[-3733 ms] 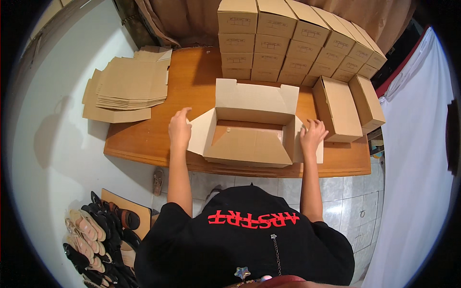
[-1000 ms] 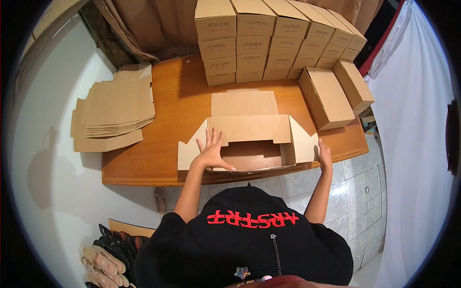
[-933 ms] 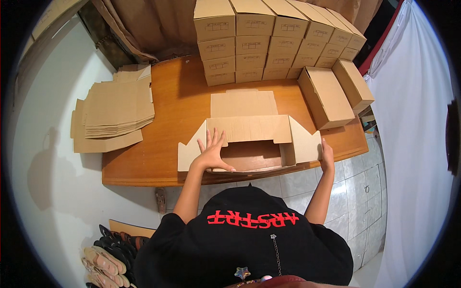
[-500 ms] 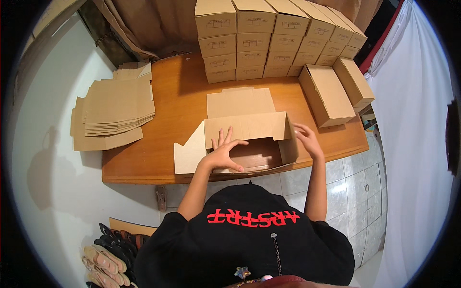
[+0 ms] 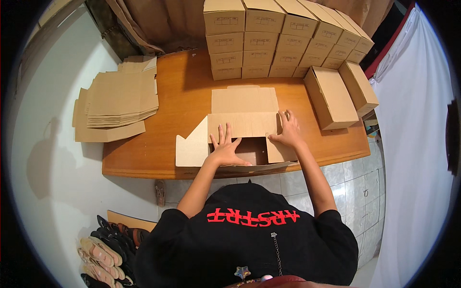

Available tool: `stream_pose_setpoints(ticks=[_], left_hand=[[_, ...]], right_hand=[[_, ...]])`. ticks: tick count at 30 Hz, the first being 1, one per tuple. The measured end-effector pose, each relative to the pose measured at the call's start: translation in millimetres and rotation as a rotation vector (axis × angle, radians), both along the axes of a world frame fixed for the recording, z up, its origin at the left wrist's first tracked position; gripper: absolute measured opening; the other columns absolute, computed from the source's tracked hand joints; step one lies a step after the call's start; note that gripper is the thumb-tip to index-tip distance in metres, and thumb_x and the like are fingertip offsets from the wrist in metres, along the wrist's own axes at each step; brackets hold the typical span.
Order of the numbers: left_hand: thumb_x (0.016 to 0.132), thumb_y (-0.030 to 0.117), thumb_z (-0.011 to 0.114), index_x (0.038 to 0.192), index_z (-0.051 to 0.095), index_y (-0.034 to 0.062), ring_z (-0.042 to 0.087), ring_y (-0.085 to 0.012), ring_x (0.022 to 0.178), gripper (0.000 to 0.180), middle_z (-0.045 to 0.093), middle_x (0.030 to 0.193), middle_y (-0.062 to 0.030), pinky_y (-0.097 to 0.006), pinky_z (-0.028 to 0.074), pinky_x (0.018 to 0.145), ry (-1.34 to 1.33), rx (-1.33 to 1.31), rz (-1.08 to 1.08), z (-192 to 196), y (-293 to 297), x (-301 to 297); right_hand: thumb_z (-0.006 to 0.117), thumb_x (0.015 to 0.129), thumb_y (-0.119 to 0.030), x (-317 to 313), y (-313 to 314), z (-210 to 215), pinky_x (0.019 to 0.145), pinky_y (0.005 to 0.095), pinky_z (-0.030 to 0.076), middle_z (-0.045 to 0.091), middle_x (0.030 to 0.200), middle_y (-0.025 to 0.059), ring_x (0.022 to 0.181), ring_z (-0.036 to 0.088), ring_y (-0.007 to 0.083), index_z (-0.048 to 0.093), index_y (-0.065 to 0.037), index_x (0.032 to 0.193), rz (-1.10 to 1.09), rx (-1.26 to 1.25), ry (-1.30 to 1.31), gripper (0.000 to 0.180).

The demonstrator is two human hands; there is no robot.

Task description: Folding flat cardboard templates into boxes and stacking them on a table.

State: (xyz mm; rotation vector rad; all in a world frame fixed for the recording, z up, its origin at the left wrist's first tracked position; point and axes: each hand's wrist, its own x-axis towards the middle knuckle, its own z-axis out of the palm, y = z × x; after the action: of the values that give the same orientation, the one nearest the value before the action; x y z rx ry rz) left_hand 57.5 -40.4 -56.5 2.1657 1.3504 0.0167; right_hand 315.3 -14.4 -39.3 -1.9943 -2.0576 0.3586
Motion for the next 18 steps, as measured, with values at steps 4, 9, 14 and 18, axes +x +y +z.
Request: stream_pose_setpoints(ticks=[4, 9, 14, 18], left_hand=[[0.039, 0.077, 0.065, 0.133, 0.036, 0.0028, -0.029, -0.0431, 0.126, 0.123, -0.022, 0.139, -0.0285, -0.068, -0.013, 0.091, 0.002, 0.018, -0.003, -0.4, 0.0, -1.0], [0.039, 0.077, 0.065, 0.133, 0.036, 0.0039, -0.028, -0.0424, 0.127, 0.123, -0.021, 0.140, -0.0271, -0.067, -0.014, 0.092, -0.007, 0.044, 0.006, -2.3, -0.7, -0.3], [0.046, 0.071, 0.068, 0.125, 0.048, 0.0061, -0.021, -0.0421, 0.130, 0.104, -0.007, 0.145, -0.0232, -0.067, -0.011, 0.094, -0.084, 0.042, 0.067, 8.1, -3.0, -9.4], [0.060, 0.055, 0.069, 0.113, 0.057, 0.0088, -0.004, -0.0388, 0.134, 0.072, 0.014, 0.145, -0.0188, -0.065, -0.001, 0.099, 0.017, 0.307, 0.479, 43.7, -12.5, -39.1]], right_hand=[[0.080, 0.051, -0.040, -6.4, 2.1, -0.5, 0.092, 0.0541, 0.035, 0.025, 0.136, 0.0199, 0.124, 0.028, 0.0390, 0.033, -0.011, 0.131, 0.025, -0.042, -0.113, 0.097], [0.079, 0.050, -0.040, -10.4, 0.5, -13.8, 0.089, 0.0571, 0.035, 0.026, 0.135, 0.0189, 0.123, 0.028, 0.0400, 0.032, -0.012, 0.131, 0.007, 0.041, -0.141, 0.098], [0.077, 0.052, -0.043, -11.0, -2.0, -17.9, 0.089, 0.0592, 0.035, 0.026, 0.135, 0.0193, 0.122, 0.027, 0.0428, 0.031, -0.013, 0.132, 0.001, 0.072, -0.132, 0.097], [0.075, 0.054, -0.046, -7.5, -3.1, -25.2, 0.087, 0.0617, 0.034, 0.022, 0.137, 0.0201, 0.122, 0.025, 0.0447, 0.028, -0.014, 0.134, 0.000, 0.081, -0.097, 0.097]])
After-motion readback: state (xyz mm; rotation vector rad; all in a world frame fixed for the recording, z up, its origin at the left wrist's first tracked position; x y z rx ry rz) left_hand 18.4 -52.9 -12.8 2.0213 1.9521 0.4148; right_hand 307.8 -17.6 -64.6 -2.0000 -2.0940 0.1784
